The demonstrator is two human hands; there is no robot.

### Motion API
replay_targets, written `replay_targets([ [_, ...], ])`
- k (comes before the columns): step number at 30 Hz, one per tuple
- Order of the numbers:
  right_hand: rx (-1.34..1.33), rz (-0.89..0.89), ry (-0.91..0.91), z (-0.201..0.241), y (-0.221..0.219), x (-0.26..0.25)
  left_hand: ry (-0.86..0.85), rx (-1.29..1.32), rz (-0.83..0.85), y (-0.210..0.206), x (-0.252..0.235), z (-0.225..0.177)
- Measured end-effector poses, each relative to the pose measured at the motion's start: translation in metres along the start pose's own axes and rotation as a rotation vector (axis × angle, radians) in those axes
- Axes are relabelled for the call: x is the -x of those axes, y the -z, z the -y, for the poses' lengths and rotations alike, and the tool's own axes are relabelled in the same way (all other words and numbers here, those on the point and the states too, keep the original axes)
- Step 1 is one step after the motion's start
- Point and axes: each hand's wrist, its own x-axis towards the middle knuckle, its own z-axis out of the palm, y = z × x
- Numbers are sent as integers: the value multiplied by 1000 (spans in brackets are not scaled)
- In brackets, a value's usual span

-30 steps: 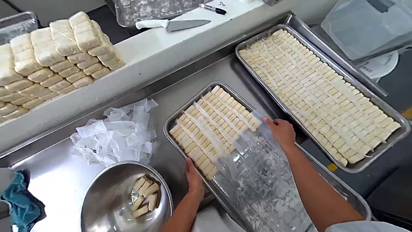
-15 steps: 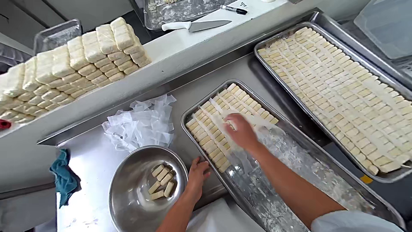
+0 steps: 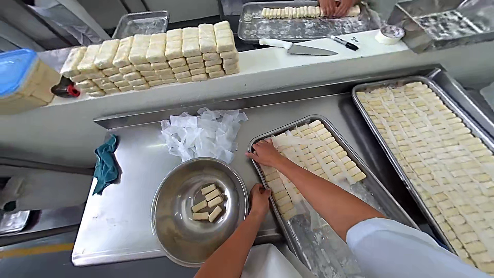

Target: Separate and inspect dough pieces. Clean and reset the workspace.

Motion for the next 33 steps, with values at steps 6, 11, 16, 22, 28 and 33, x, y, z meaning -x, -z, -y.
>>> replay_targets([
  [6,28,-65,148,1,7,31,18,77,30,-1,5,-4],
  [11,-77,-370,467,9,38,87,32,126,28,-2,10,-6],
  [16,-176,-592,546,6,72,169,49,139,19,-4,14,-9],
  [22,-141,-547,246,-22,68,168,46,114,-2,-6,15,-10],
  [28,-340,-581,-174,-64,74,200,39,94,-31,-8,16,-14],
  [33,-351,-463,-802,-133,51,236,50,96,-41,-8,15,-14],
])
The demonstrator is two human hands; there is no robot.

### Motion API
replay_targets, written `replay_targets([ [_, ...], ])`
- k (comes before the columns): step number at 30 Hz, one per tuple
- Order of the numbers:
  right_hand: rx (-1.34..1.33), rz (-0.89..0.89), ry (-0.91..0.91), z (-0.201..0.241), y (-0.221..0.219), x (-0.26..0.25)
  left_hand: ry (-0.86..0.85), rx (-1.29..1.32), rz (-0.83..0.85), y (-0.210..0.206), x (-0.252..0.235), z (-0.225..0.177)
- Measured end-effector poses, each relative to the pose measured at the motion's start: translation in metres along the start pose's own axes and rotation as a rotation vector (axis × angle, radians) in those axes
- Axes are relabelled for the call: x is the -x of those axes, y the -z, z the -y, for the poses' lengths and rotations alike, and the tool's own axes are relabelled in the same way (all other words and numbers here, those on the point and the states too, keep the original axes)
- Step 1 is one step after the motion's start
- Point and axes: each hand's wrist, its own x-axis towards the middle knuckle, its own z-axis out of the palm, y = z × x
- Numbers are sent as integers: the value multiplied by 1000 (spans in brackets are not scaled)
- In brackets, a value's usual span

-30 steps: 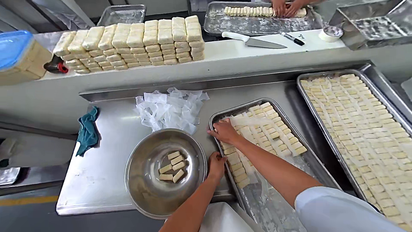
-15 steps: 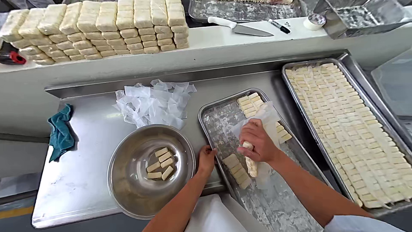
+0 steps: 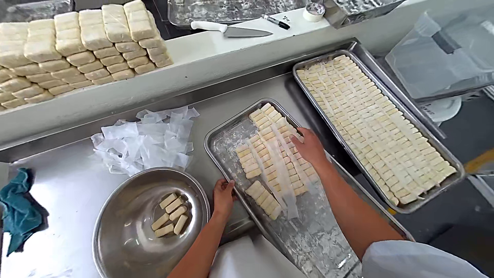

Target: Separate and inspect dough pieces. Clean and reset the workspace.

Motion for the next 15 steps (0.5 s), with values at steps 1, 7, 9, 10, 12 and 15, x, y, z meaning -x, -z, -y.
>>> replay_targets([
  [1,35,-5,-60,-5,-13,0,-5,-6,-1,0,0,0],
  [7,-24,59,136,21,-58,17,-29,-61,-15,-1,-3,6],
  [9,-59,117,256,10,-49,24,-27,-72,-20,0,-3,5],
  [10,-94,48,242,0,-43,31,-22,-78,-20,1,-1,4],
  [12,-286,-169,23,-28,-33,47,-17,-78,-15,3,1,3],
  [15,-760,-303,-463,-46,-33,58,-17,-65,-13,4,2,4],
])
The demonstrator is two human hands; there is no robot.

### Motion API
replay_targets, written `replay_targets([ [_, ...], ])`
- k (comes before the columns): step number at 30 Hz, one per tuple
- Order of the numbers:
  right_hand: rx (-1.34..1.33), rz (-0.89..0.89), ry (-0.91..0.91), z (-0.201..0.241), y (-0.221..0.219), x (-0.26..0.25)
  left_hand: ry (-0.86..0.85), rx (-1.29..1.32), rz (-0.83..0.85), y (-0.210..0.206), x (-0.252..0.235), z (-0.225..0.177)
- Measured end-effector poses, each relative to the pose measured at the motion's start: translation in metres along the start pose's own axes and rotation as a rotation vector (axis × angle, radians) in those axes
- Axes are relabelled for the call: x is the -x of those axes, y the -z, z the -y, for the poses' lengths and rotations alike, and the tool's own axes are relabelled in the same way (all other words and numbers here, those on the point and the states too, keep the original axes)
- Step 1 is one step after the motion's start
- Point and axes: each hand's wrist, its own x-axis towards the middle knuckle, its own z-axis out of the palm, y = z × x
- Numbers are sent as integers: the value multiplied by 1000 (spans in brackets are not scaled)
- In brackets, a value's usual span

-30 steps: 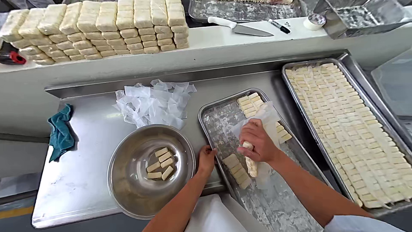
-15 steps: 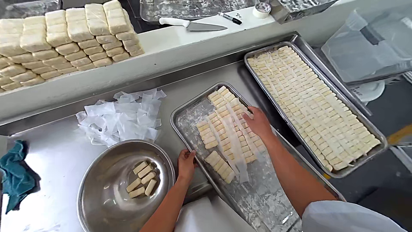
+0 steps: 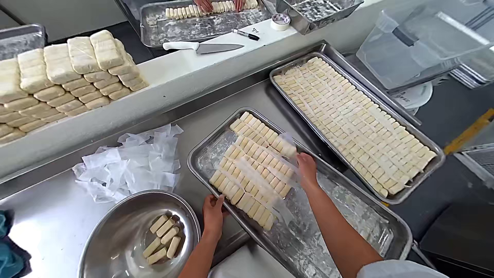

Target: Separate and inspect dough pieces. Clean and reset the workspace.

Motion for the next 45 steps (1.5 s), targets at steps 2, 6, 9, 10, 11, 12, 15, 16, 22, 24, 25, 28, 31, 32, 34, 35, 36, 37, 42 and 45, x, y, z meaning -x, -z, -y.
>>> replay_targets([
  [2,-153,-4,-131,7,-10,4,3,-9,6,-1,1,-2],
  [6,192,36,96,28,-17,8,20,0,8,-1,2,-4],
  [9,511,55,481,40,-1,30,5,-35,-12,-1,0,-4],
  [10,532,111,554,40,0,34,-44,-87,-34,0,0,-4],
  [11,562,178,575,38,-1,37,-129,-170,-67,1,0,-6],
  [12,619,250,533,38,-3,37,-236,-264,-99,3,2,-12],
  [15,864,383,277,38,-20,23,-509,-464,-62,-5,1,-51],
  [16,889,402,197,36,-27,20,-553,-534,-4,-11,-7,-65],
  [22,765,322,219,37,-20,35,-471,-951,301,-49,-104,-109],
  [24,680,251,348,19,-14,39,-427,-978,366,-53,-131,-109],
  [25,593,232,365,6,-9,35,-388,-988,401,-57,-137,-111],
  [28,243,96,209,-22,18,48,-324,-1110,470,-71,-136,-113],
  [31,58,70,-87,-39,30,92,-322,-1033,471,-75,-133,-109],
  [32,7,85,-174,-45,24,106,-318,-972,470,-74,-133,-104],
  [34,-68,65,-266,-50,9,122,-320,-864,459,-72,-128,-95],
  [35,-110,40,-293,-48,4,122,-325,-825,452,-71,-126,-94],
  [36,-166,23,-322,-44,3,120,-329,-793,446,-70,-123,-95],
  [37,-251,16,-363,-39,4,119,-327,-769,437,-68,-117,-97],
  [42,-592,13,-381,1,2,147,-325,-639,405,-53,-48,-125],
  [45,-501,25,-308,27,10,173,-338,-638,322,-28,-10,-139],
])
